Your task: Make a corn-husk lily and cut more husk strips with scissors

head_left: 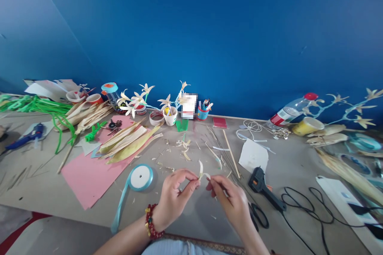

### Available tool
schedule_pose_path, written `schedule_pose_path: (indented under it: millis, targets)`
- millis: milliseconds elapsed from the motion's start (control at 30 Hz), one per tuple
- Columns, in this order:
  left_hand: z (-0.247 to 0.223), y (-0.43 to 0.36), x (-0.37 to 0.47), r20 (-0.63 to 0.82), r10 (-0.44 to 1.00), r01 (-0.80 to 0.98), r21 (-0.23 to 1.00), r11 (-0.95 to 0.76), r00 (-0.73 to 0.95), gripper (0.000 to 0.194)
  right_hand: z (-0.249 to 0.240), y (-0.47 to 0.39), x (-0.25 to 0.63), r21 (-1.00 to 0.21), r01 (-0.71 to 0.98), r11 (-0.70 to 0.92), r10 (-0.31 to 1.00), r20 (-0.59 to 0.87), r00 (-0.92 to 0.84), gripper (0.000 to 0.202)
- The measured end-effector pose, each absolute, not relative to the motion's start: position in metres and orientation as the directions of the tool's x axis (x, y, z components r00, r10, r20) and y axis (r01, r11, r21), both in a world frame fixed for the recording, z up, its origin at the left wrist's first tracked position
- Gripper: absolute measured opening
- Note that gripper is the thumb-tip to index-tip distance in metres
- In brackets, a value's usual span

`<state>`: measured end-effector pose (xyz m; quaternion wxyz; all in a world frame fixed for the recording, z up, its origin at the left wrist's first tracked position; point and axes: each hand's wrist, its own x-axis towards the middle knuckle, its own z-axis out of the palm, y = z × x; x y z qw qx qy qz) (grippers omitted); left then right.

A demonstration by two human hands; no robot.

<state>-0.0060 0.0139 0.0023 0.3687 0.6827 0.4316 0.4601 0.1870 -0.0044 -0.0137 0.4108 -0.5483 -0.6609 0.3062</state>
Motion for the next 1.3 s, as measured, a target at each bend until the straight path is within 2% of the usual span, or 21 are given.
schedule_pose_path:
  millis: [300,367,500,600,667,733,833,967,1033,1067,1133,1200,1300]
  targets:
    - [0.004,0.014,-0.005,0.277,0.94,0.211,0.925,-0.317,0.197,0.011,-0.014,-0.005,0.182,-0.891,0.433,0.135,0.982,0.178,0.059,0.032]
    - [0.004,0.014,-0.005,0.276,0.941,0.211,0.925,-0.316,0.195,0.011,-0.015,-0.004,0.182,-0.895,0.428,0.126,0.983,0.17,0.066,0.028]
    - [0.002,0.014,-0.006,0.28,0.94,0.214,0.923,-0.319,0.194,0.011,-0.018,-0.003,0.183,-0.911,0.371,0.18,0.979,0.201,0.018,0.011]
    - [0.001,0.015,-0.006,0.283,0.938,0.203,0.924,-0.323,0.201,0.011,-0.021,-0.002,0.185,-0.909,0.349,0.229,0.973,0.221,-0.064,0.021]
    - [0.002,0.015,-0.006,0.282,0.937,0.197,0.926,-0.322,0.204,0.012,-0.022,-0.002,0.188,-0.864,0.457,0.21,0.975,0.222,-0.028,0.019]
    - [0.003,0.015,-0.005,0.275,0.939,0.192,0.93,-0.314,0.206,0.012,-0.021,-0.002,0.191,-0.765,0.607,0.216,0.958,0.285,0.018,0.03]
    - [0.004,0.015,-0.005,0.272,0.939,0.176,0.934,-0.31,0.208,0.012,-0.018,0.0,0.196,-0.632,0.702,0.329,0.916,0.394,-0.074,0.023]
    - [0.004,0.014,-0.005,0.272,0.94,0.181,0.933,-0.309,0.206,0.011,-0.013,0.002,0.197,-0.712,0.639,0.293,0.933,0.36,-0.027,0.024]
    - [0.003,0.014,-0.005,0.276,0.937,0.185,0.931,-0.316,0.212,0.011,-0.011,0.002,0.195,-0.737,0.596,0.319,0.922,0.388,-0.014,0.029]
    - [0.003,0.014,-0.004,0.28,0.935,0.185,0.929,-0.322,0.218,0.011,-0.01,0.002,0.194,-0.749,0.565,0.346,0.913,0.407,-0.021,0.026]
    - [0.003,0.014,-0.004,0.286,0.931,0.178,0.928,-0.328,0.228,0.011,-0.008,0.002,0.191,-0.81,0.46,0.363,0.918,0.396,-0.025,0.01]
    - [0.004,0.014,-0.002,0.28,0.931,0.148,0.936,-0.319,0.236,0.011,-0.006,0.002,0.187,-0.894,0.318,0.316,0.946,0.322,-0.033,0.019]
    - [0.006,0.013,0.0,0.286,0.928,0.089,0.945,-0.314,0.238,0.011,-0.005,0.0,0.181,-0.957,0.131,0.257,0.966,0.252,-0.058,0.015]
